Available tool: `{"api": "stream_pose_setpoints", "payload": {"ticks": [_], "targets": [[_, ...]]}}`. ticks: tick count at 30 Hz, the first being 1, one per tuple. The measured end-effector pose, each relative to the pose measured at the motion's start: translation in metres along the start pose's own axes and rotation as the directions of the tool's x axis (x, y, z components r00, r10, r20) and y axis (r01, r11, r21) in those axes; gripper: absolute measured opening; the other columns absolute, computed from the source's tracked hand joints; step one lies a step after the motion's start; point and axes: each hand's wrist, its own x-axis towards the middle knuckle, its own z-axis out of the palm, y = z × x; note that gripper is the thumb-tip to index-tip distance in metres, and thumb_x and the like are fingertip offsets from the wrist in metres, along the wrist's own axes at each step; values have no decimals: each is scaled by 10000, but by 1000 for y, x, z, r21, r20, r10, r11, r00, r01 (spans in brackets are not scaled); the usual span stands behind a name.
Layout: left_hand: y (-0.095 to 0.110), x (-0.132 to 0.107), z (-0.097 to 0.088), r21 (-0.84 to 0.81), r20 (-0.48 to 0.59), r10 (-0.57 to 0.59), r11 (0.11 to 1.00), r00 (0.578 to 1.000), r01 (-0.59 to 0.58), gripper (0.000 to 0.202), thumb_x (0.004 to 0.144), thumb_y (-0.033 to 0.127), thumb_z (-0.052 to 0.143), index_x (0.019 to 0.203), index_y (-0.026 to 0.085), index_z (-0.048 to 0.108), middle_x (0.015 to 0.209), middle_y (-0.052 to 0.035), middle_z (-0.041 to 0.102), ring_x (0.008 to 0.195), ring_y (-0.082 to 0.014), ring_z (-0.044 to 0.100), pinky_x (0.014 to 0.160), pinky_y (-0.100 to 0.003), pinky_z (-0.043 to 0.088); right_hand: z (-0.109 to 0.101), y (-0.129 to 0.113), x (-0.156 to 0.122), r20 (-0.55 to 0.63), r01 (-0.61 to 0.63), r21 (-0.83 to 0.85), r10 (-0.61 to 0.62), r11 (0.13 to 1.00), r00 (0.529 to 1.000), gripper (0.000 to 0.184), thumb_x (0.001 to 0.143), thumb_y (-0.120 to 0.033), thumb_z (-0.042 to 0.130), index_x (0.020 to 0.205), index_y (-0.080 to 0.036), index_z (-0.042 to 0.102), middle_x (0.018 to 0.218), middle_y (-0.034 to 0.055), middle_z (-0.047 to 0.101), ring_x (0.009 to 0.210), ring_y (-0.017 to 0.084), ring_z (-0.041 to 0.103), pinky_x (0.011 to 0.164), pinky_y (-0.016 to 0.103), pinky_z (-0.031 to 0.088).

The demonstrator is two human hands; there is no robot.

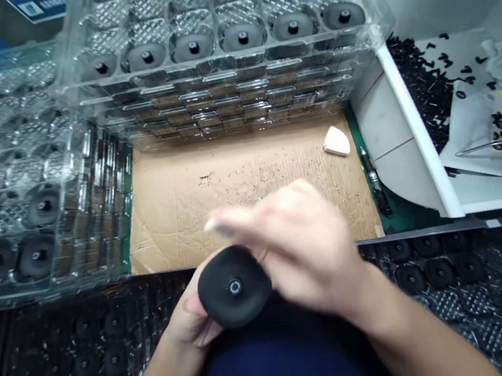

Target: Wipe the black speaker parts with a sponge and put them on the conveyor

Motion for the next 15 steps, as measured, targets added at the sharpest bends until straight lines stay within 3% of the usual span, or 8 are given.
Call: {"api": "stream_pose_setpoints", "payload": {"ticks": [2, 4, 6, 9, 15], "targets": [[2, 4, -2, -98, 80, 39, 995, 996, -31, 540, 562, 380, 840, 1058, 241, 677, 1011, -10, 734, 886, -207, 704, 857, -312, 512, 10, 34, -8, -78, -277, -18, 274, 961, 958, 219, 904, -237, 523, 1073, -242, 662, 970, 14, 711, 794, 138, 621, 688, 278, 458], [4, 7, -4, -186, 125, 62, 982, 990, -38, 504, 608, 361, 819, 1074, 240, 671, 1031, -14, 734, 904, -199, 705, 852, -277, 518, 26, 67, -24, -53, -451, -27, 449, 892, 892, 235, 907, -307, 499, 1052, -234, 670, 1024, 31, 710, 859, 176, 648, 698, 298, 491], [5, 10, -6, -228, 126, 51, 973, 991, -21, 511, 601, 368, 822, 1069, 227, 673, 1033, -23, 735, 911, -209, 704, 851, -276, 528, 45, 90, -43, -44, -484, -58, 482, 873, 875, 262, 907, -324, 470, 1017, -208, 677, 977, 57, 719, 846, 201, 656, 714, 328, 498], [5, 13, -8, -266, 136, 36, 964, 990, 1, 500, 614, 365, 815, 1072, 223, 673, 1031, -27, 736, 908, -223, 706, 785, -263, 559, 68, 102, -65, -74, -490, -111, 484, 865, 872, 272, 905, -317, 455, 1017, -196, 671, 938, 74, 713, 815, 209, 640, 757, 358, 475], [11, 15, -10, -308, 158, 31, 951, 987, 19, 506, 624, 345, 811, 1089, 208, 666, 1066, -44, 719, 917, -230, 700, 691, -239, 584, 72, 98, -66, -97, -498, -130, 489, 857, 867, 266, 912, -302, 452, 1012, -180, 666, 960, 81, 705, 875, 212, 630, 750, 336, 473]]}}
